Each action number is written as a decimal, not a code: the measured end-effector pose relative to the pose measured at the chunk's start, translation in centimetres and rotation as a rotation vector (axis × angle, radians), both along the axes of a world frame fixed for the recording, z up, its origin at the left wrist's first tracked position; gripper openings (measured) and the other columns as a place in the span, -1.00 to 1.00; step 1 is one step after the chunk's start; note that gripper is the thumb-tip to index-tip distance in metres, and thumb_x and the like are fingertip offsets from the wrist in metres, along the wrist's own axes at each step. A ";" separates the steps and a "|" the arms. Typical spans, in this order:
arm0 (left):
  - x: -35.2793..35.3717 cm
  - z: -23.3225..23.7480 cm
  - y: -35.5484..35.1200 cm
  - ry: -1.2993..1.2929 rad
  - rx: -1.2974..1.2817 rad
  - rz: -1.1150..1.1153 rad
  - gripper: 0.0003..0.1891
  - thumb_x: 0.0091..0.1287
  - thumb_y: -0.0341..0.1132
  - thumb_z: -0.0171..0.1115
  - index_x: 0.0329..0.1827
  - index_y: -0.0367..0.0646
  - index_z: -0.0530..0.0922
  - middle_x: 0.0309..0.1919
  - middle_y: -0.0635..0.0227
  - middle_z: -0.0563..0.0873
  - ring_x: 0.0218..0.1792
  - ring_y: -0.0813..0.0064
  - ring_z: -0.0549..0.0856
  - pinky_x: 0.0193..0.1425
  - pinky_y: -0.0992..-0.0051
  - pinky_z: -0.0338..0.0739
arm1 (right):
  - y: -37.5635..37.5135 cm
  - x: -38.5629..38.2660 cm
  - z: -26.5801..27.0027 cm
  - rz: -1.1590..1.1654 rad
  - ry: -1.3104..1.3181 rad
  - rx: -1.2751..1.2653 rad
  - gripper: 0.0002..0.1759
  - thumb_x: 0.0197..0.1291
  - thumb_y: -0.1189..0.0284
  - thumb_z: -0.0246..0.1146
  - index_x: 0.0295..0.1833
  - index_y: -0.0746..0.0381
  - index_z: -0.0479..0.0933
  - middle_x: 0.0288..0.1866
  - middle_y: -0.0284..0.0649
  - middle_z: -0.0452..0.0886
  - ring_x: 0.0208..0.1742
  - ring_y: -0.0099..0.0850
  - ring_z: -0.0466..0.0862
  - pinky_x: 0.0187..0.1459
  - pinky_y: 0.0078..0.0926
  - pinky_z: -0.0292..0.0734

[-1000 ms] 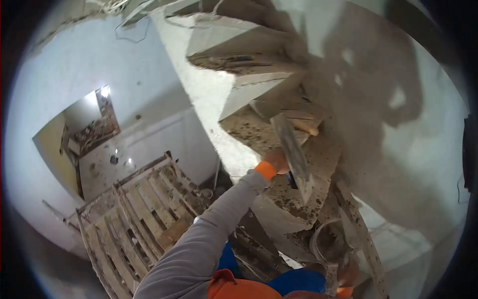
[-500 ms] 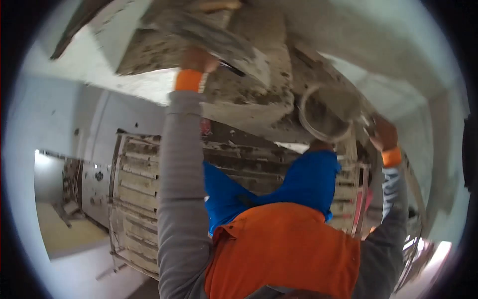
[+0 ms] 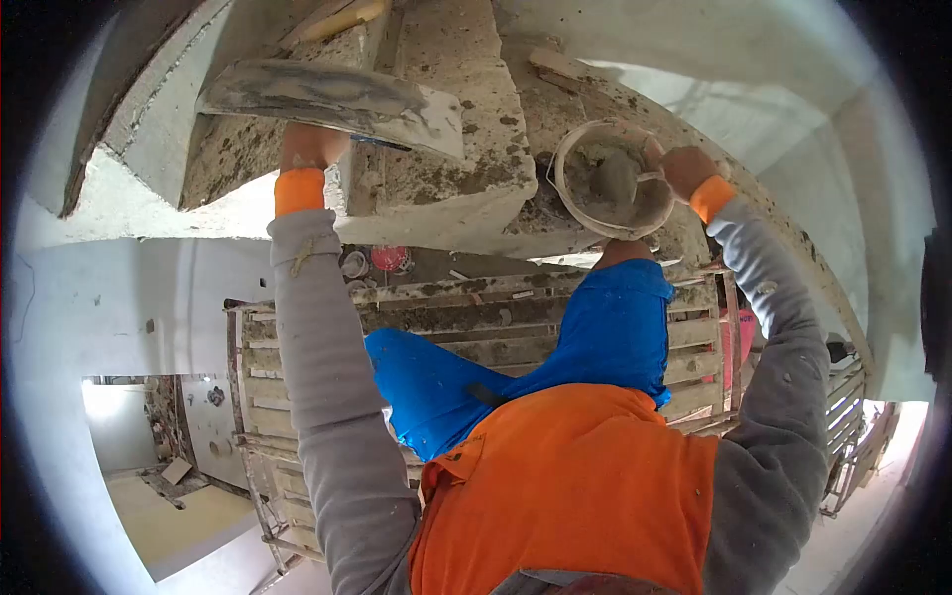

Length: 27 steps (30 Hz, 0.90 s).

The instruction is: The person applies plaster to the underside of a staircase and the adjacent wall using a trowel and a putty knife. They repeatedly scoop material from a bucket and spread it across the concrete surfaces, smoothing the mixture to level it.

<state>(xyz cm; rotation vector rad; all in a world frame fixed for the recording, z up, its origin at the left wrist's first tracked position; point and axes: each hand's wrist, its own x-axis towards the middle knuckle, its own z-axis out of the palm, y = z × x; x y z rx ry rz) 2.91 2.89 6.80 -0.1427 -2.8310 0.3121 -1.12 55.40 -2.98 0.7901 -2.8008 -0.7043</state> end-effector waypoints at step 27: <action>-0.7 -1.5 -1.5 0.099 0.047 -0.067 -0.56 0.36 -0.14 -0.10 0.23 -0.12 0.43 0.26 0.19 0.47 0.27 0.17 0.41 0.38 0.27 0.22 | 5.2 6.6 -0.9 -0.311 -0.442 -0.524 -0.40 -0.03 0.08 0.34 0.13 0.13 0.53 -0.03 0.05 0.60 0.02 0.00 0.58 0.07 -0.19 0.47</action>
